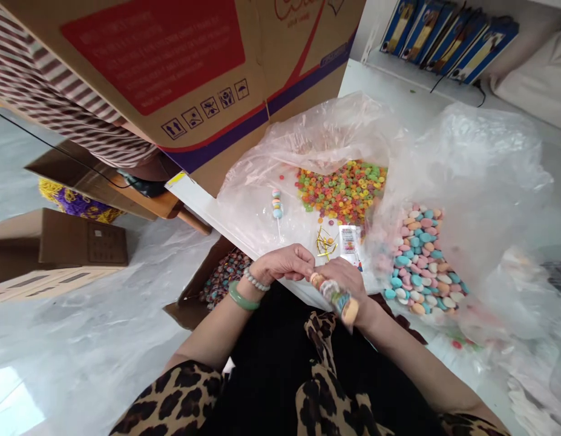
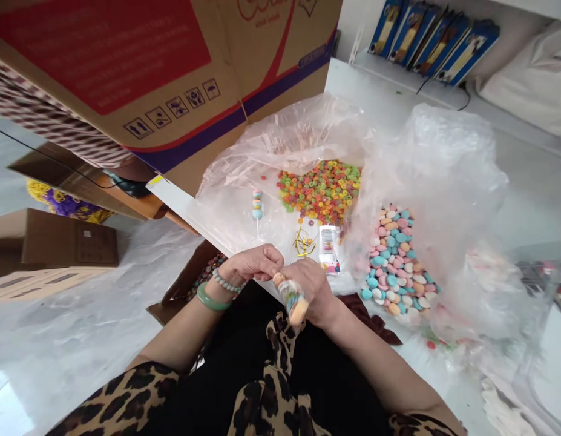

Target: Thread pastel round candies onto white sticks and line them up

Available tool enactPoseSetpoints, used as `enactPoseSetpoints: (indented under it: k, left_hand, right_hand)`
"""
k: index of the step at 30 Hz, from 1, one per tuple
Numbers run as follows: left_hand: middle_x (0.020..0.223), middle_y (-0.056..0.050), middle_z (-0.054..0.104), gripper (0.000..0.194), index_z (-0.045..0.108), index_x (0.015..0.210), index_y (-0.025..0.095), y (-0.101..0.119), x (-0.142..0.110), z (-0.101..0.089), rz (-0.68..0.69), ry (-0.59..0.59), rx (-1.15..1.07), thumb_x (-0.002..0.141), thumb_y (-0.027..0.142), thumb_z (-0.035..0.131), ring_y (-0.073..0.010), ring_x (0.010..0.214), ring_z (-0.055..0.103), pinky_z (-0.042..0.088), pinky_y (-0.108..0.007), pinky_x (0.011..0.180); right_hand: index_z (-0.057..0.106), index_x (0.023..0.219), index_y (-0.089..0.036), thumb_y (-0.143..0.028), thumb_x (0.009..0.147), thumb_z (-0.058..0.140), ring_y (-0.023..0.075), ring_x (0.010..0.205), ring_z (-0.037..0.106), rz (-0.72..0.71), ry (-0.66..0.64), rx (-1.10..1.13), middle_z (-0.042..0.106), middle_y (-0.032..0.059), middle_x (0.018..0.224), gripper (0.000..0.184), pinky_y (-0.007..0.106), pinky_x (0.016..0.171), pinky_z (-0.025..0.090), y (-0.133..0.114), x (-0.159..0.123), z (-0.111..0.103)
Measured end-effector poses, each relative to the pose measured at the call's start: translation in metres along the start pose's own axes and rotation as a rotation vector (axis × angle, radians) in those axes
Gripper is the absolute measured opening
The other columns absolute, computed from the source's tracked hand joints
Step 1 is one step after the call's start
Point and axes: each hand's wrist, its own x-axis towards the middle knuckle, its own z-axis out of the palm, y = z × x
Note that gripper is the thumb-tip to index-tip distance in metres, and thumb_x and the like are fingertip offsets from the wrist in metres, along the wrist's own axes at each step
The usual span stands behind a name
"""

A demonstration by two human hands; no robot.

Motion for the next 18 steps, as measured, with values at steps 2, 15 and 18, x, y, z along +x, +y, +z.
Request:
enactPoseSetpoints:
  k: [2, 15, 18]
  left_hand:
    - [0.039, 0.002, 0.044, 0.021, 0.064, 0.051, 0.015, 0.017, -0.012, 0.001, -0.018, -0.025, 0.209, 0.056, 0.03, 0.079, -0.006, 0.036, 0.03, 0.016, -0.021, 0.039]
    - [0.088, -0.007, 0.063, 0.04, 0.057, 0.105, 0.02, -0.027, 0.002, 0.062, 0.572, 0.851, -0.073, 0.082, 0.053, 0.059, -0.0159, 0.064, 0.06, 0.046, -0.028, 0.06]
    - [0.075, -0.009, 0.063, 0.064, 0.058, 0.095, 0.016, -0.038, -0.007, 0.042, 0.238, 0.331, -0.368, 0.072, 0.076, 0.053, -0.0178, 0.052, 0.059, 0.045, -0.029, 0.049]
  right_hand:
    - [0.06, 0.071, -0.021, -0.021, 0.091, 0.047, 0.0163, 0.058, 0.048, -0.289, -0.084, -0.168, 0.053, 0.0019, 0.059, 0.024, 0.033, 0.06, 0.037, -0.008, 0.003, -0.005]
    - [0.055, 0.066, -0.022, -0.024, 0.089, 0.041, 0.0141, 0.049, 0.043, 0.322, 0.114, 0.312, 0.046, -0.0035, 0.051, 0.027, 0.026, 0.051, 0.038, 0.007, 0.039, 0.018]
    - [0.057, 0.067, -0.022, -0.03, 0.084, 0.054, 0.017, 0.06, 0.049, 0.263, 0.137, 0.245, 0.053, 0.0008, 0.059, 0.019, 0.03, 0.061, 0.04, 0.006, 0.022, 0.019]
